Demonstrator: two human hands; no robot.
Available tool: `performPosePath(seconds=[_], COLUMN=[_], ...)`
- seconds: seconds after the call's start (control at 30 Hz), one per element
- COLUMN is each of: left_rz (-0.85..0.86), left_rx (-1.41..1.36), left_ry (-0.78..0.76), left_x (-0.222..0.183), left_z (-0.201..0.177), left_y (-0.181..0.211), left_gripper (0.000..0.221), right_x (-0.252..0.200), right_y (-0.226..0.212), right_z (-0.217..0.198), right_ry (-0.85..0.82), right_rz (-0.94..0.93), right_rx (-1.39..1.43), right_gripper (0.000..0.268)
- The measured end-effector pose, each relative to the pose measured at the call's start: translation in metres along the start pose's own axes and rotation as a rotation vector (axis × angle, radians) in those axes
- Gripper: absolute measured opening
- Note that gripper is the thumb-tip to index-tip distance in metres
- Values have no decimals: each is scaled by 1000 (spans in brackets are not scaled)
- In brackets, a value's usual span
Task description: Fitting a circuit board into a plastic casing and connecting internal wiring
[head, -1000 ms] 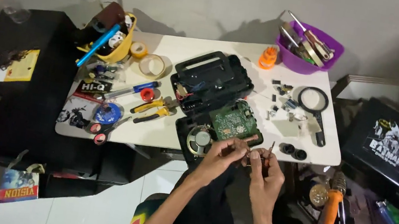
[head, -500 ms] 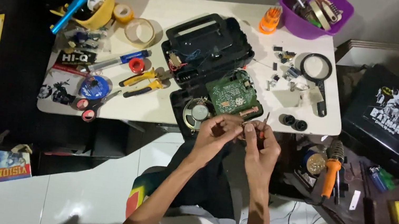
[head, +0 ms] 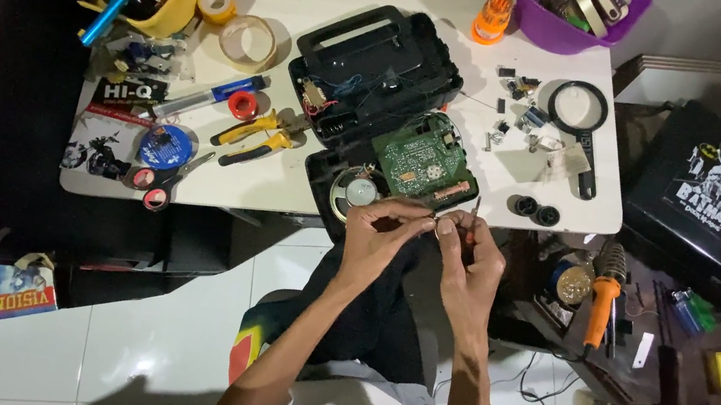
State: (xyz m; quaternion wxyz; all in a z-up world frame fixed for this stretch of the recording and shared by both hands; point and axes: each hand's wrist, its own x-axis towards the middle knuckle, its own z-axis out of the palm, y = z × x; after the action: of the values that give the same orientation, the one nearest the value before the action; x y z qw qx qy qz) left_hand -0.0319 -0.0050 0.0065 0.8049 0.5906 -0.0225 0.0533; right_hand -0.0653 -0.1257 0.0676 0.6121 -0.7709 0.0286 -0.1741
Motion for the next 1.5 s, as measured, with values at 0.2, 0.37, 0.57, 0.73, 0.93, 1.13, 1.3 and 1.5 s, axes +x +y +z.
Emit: performPosePath(seconds=[0.2,0.37,0.57,0.73,0.93,1.13,1.3,1.5], left_rz=[98,91,-10,-27,1,54,60,70], left_rx=[-6,22,128,80,25,5,-14,-30], left_ry=[24,65,76,49,-45,-74,-87,-91], left_x=[-2,0,-2,-6,-4,-3,-4,-3], left_z=[-1,-1,3,2,-4,-3,-5,-7], left_y=[-10,-20,-9,-3,-10,6,5,2], left_gripper=[16,11,10,9,9,9,8,9], right_x=[-1,-1,-3,-5,-4,-4,-6,-6], right_y=[-4,-18,-22,-21,-17,-17,-20,-7], right_z=[-4,-3,-3,-4,-6,-4,-5,-4], right_ry=[-48,-67,-53,-66,-71,-89,-95,-128], right_rz=[-16,-46,-44,-26,-11,-3,6,49], right_rx=[24,37,39,36,34,57,37,116], right_gripper=[16,18,21,26,27,26,25,22])
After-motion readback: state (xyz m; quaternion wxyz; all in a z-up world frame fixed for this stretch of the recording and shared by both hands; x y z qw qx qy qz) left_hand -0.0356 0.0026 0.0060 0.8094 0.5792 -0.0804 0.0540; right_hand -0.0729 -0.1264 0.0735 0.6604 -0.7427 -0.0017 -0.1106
